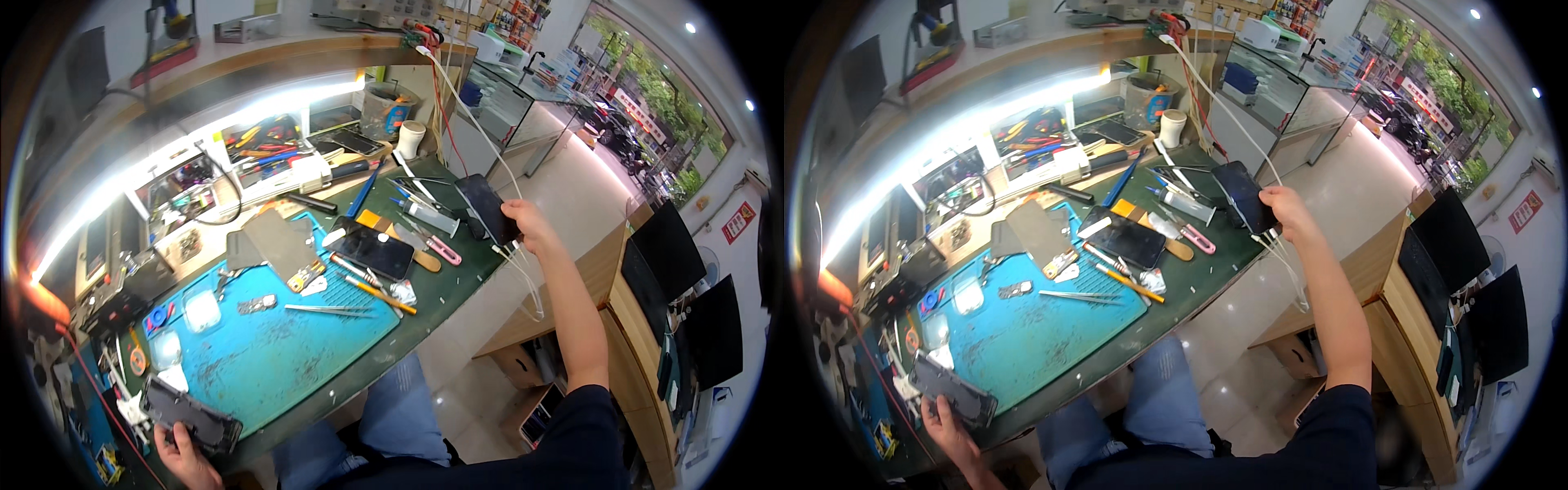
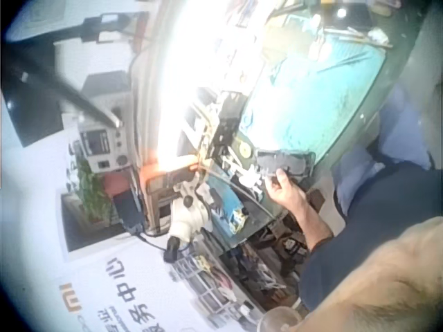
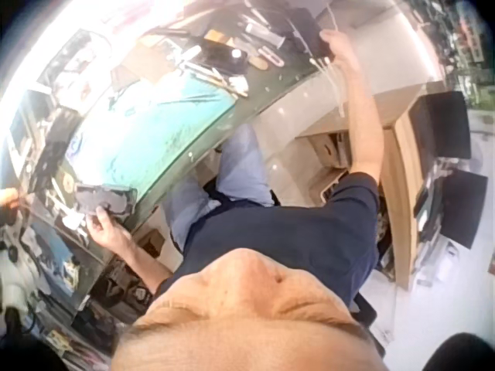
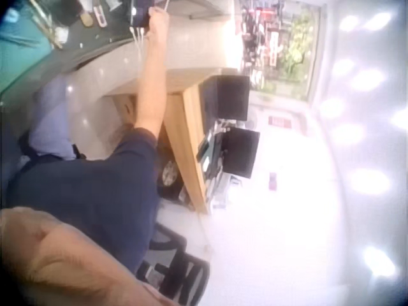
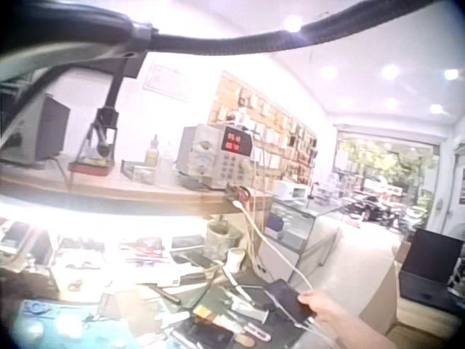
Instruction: The person disassembles a smartphone, removes the battery, and handles the internal components. They then reassemble the device, using a screwdriver to secure the casing and a plastic tool to pry the screen assembly.
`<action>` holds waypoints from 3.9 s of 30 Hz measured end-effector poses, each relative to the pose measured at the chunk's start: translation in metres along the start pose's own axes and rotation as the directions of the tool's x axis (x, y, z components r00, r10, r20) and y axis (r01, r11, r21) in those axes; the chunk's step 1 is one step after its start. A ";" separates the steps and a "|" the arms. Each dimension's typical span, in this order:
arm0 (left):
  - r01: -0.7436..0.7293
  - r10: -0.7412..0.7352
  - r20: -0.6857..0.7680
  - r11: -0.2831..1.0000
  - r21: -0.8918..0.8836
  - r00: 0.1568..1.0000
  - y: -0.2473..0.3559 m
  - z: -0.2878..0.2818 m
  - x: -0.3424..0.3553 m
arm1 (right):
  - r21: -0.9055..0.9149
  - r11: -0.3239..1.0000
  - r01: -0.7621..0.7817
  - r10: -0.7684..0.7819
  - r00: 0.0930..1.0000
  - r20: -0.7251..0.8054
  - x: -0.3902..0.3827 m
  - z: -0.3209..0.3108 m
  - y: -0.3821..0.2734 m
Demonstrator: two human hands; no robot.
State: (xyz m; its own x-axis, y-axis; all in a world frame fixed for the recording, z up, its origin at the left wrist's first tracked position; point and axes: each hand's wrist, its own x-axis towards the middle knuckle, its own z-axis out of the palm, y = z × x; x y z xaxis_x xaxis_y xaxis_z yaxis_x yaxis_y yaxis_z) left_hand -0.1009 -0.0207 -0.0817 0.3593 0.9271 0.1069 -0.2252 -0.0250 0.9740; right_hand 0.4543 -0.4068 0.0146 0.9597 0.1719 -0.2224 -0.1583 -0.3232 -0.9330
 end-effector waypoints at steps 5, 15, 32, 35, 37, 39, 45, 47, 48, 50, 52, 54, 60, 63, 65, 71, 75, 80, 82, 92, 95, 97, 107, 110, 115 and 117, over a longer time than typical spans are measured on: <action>0.001 0.007 -0.093 0.996 0.086 0.996 0.010 0.005 -0.009 | -0.049 0.996 -0.070 0.071 0.997 0.023 0.005 0.016 0.018; -0.010 0.017 -0.045 0.990 0.143 0.999 0.027 0.030 -0.010 | -0.478 0.848 0.229 -0.308 0.947 -0.093 0.024 0.022 0.046; 0.405 -0.363 0.340 0.912 -0.060 0.868 0.065 0.096 -0.017 | -0.476 0.577 0.663 -0.676 0.715 0.176 -0.111 0.099 -0.019; 0.611 -0.528 0.468 0.791 -0.031 0.708 0.059 0.114 -0.010 | -0.394 0.525 0.754 -0.629 0.656 0.416 -0.152 0.129 -0.033; 0.659 -0.571 0.479 0.751 -0.023 0.667 0.063 0.126 -0.005 | -0.433 0.396 0.810 -0.640 0.581 0.502 -0.147 0.147 -0.030; 0.698 -0.588 0.479 0.712 -0.075 0.652 0.063 0.135 0.001 | -0.529 0.274 0.803 -0.631 0.565 0.532 -0.126 0.160 -0.033; 0.651 -0.593 0.271 0.716 -0.251 0.758 0.075 0.119 0.002 | -0.611 0.083 0.787 -0.447 0.577 0.683 -0.092 0.178 -0.037; 0.641 -0.578 0.282 0.722 -0.259 0.766 0.076 0.101 0.006 | -0.637 0.089 0.766 -0.424 0.608 0.671 -0.094 0.179 -0.039; 0.637 -0.571 0.288 0.725 -0.262 0.769 0.075 0.091 0.007 | -0.657 0.126 0.744 -0.394 0.645 0.655 -0.095 0.182 -0.041; 0.644 -0.573 0.305 0.726 -0.243 0.761 0.074 0.076 0.009 | -0.645 0.164 0.747 -0.373 0.652 0.660 -0.089 0.182 -0.046; 0.639 -0.562 0.328 0.739 -0.213 0.759 0.074 0.065 0.009 | -0.638 0.193 0.746 -0.402 0.653 0.642 -0.083 0.180 -0.047; 0.652 -0.566 0.357 0.732 -0.199 0.743 0.077 0.057 0.008 | -0.676 0.233 0.699 -0.385 0.705 0.596 -0.088 0.178 -0.052; 0.664 -0.553 0.413 0.721 -0.199 0.724 0.080 0.028 -0.011 | -0.406 0.399 0.822 -0.432 0.559 0.708 -0.156 0.186 -0.073; 0.674 -0.543 0.436 0.699 -0.239 0.718 0.076 0.014 -0.025 | -0.211 0.194 0.958 -0.465 0.279 0.840 -0.203 0.220 -0.056; 0.692 -0.535 0.477 0.675 -0.255 0.698 0.076 0.010 -0.031 | -0.115 0.085 0.990 -0.474 0.141 0.869 -0.224 0.246 -0.045; 0.683 -0.531 0.492 0.703 -0.197 0.689 0.085 0.012 -0.044 | 0.060 0.071 0.996 -0.541 -0.012 0.841 -0.242 0.288 -0.030; 0.655 -0.480 0.550 0.735 -0.173 0.684 0.082 0.040 -0.042 | 0.038 0.786 0.618 -0.229 0.233 0.945 -0.247 0.274 -0.041; 0.485 -0.309 0.754 0.875 -0.014 0.579 0.071 0.080 -0.023 | 0.027 0.998 0.064 -0.045 0.297 0.954 -0.246 0.245 -0.033; 0.178 -0.278 0.775 0.961 0.214 0.568 0.084 0.077 0.000 | 0.069 0.998 -0.005 -0.058 0.482 0.874 -0.226 0.226 -0.031; -0.592 0.226 0.551 0.196 0.782 0.803 0.039 0.046 0.100 | -0.057 0.945 0.321 -0.286 0.901 0.327 -0.076 0.138 -0.010; -0.571 0.207 0.534 0.224 0.790 0.820 0.037 0.047 0.103 | -0.209 0.875 0.437 -0.361 0.876 0.321 -0.059 0.146 0.006; -0.604 0.235 0.557 0.259 0.754 0.796 0.039 0.046 0.104 | -0.481 0.687 0.545 -0.456 0.838 0.298 -0.062 0.148 0.004; -0.768 0.314 0.754 0.524 0.368 0.576 0.060 0.075 0.084 | -0.162 0.720 0.675 -0.450 0.631 0.631 -0.173 0.248 -0.050; -0.771 0.298 0.800 0.567 0.290 0.521 0.061 0.081 0.083 | 0.086 0.906 0.414 -0.279 0.432 0.857 -0.196 0.301 -0.053; -0.762 0.313 0.794 0.588 0.269 0.522 0.063 0.079 0.093 | 0.132 0.966 0.222 -0.199 0.312 0.929 -0.206 0.353 -0.061; -0.746 0.353 0.734 0.593 0.304 0.580 0.060 0.076 0.097 | 0.117 0.979 0.165 -0.169 0.348 0.922 -0.203 0.362 -0.061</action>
State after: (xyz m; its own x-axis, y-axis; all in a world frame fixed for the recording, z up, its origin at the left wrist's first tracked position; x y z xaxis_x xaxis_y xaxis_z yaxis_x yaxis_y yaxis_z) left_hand -0.0108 0.0399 0.0020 0.7936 0.2545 0.5526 -0.1263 -0.8196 0.5588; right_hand 0.1848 -0.0849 0.0148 0.1461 0.9727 -0.1805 -0.0241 -0.1789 -0.9836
